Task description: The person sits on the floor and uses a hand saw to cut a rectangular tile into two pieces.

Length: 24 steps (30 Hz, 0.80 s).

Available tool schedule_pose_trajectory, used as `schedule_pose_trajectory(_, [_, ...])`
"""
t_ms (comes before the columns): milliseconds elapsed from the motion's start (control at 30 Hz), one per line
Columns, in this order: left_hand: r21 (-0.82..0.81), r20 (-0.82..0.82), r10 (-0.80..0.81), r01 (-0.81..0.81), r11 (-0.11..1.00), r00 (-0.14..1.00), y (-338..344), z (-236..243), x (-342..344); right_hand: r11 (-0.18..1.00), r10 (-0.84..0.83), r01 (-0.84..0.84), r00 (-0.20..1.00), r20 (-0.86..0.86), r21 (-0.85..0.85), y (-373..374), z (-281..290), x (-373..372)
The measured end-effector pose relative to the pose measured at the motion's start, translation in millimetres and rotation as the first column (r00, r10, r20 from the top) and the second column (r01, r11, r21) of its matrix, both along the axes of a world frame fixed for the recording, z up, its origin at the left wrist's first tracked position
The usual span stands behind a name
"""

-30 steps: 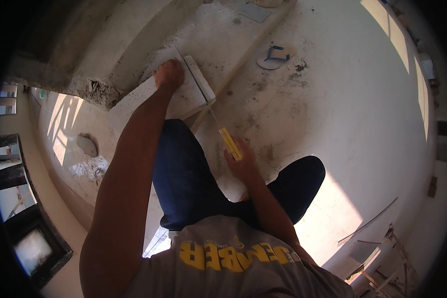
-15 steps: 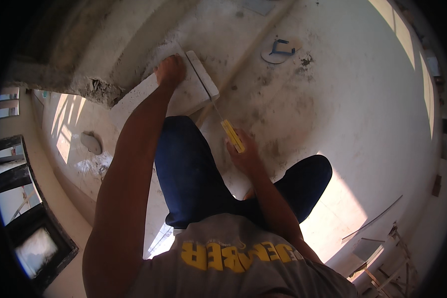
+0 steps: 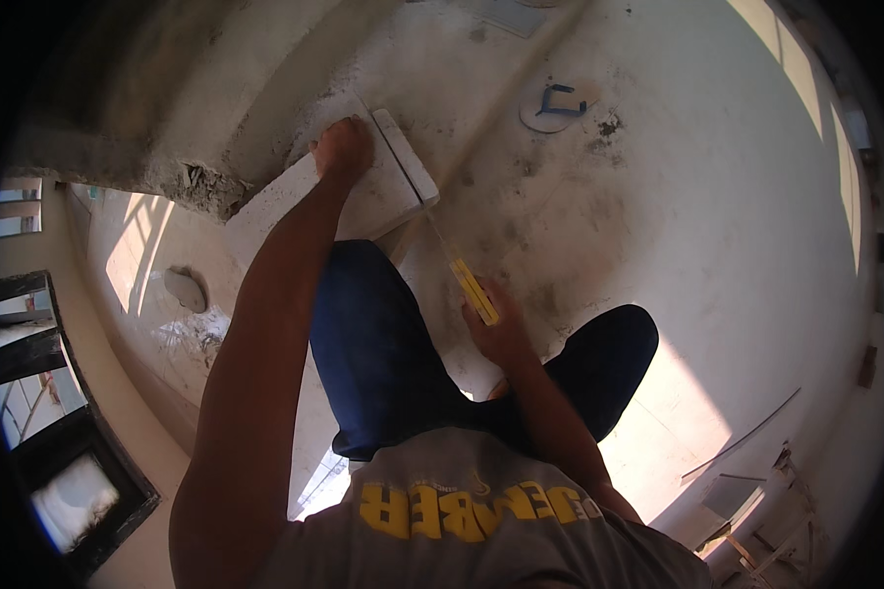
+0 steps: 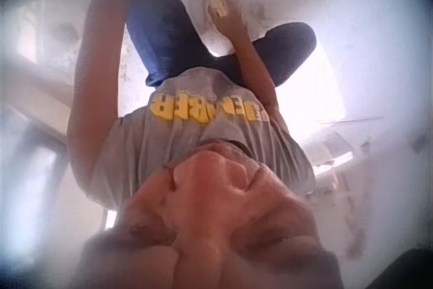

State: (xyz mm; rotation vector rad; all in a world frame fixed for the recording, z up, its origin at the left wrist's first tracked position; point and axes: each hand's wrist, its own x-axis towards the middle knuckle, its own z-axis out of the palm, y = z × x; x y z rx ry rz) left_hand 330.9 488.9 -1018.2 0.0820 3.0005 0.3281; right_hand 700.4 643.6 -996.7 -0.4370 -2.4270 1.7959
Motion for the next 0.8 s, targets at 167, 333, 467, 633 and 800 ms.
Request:
schedule_pose_trajectory(167, [0.004,0.001,0.007,-0.007,1.000,1.000,-2.2,0.8,9.5,0.997,0.034,-0.034,0.999,0.007,0.075,10.9,3.8,25.6])
schedule_pose_trajectory(333, [-0.003,0.043,-0.025,0.025,1.000,0.999,5.1,10.1,10.8,0.995,0.023,-0.023,1.000,-0.004,0.094,4.8,-10.8,-42.3])
schedule_pose_trajectory(467, [-0.008,0.021,-0.045,0.046,0.999,0.999,-4.0,8.4,7.4,0.999,-0.019,0.017,0.999,0.046,0.051,2.3,4.0,12.6])
schedule_pose_trajectory(633, [0.032,0.040,-0.006,0.005,0.999,0.999,-3.5,8.1,10.4,0.989,0.029,-0.037,0.998,0.060,0.145,10.9,10.9,47.8])
schedule_pose_trajectory(800, [0.053,-0.013,-0.057,0.058,0.997,0.998,8.1,5.4,14.2,0.994,0.059,-0.061,0.998,0.025,0.094,13.0,-13.3,-45.1])
